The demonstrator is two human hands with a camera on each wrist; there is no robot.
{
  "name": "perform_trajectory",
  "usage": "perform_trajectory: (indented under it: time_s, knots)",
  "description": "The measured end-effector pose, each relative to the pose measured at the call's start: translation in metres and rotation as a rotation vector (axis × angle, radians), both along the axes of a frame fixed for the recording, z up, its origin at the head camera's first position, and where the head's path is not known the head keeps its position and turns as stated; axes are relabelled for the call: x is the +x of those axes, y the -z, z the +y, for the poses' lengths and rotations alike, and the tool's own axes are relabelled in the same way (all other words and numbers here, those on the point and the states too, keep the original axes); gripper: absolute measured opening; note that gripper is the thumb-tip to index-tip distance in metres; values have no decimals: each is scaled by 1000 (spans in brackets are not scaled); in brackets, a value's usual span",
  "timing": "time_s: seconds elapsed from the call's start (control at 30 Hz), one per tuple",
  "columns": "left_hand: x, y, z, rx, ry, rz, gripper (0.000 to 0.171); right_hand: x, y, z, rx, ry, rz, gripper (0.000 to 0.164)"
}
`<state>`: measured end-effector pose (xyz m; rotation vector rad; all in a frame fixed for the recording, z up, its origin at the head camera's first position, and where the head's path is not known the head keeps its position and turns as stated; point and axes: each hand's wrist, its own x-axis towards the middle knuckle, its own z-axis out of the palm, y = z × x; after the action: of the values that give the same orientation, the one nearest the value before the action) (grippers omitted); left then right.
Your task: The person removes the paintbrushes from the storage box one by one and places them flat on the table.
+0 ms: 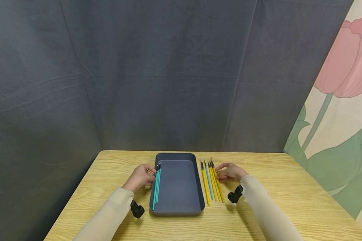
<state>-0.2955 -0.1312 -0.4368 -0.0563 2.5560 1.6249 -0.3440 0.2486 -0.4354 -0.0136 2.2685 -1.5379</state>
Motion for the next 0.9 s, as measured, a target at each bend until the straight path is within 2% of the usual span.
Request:
perform_trajectory:
  time_s: [0.23, 0.47, 0.9]
  knots:
    - [0, 1, 0, -3, -4, -1, 29, 4, -12, -2, -30, -6, 1, 45]
    - [0, 0, 0, -15, -3, -4, 27, 1, -23, -12, -82, -22, -1, 47]
    - [-1, -1, -1, -15, 3, -12, 28, 3, -48, -53, -202, -120, 36, 42]
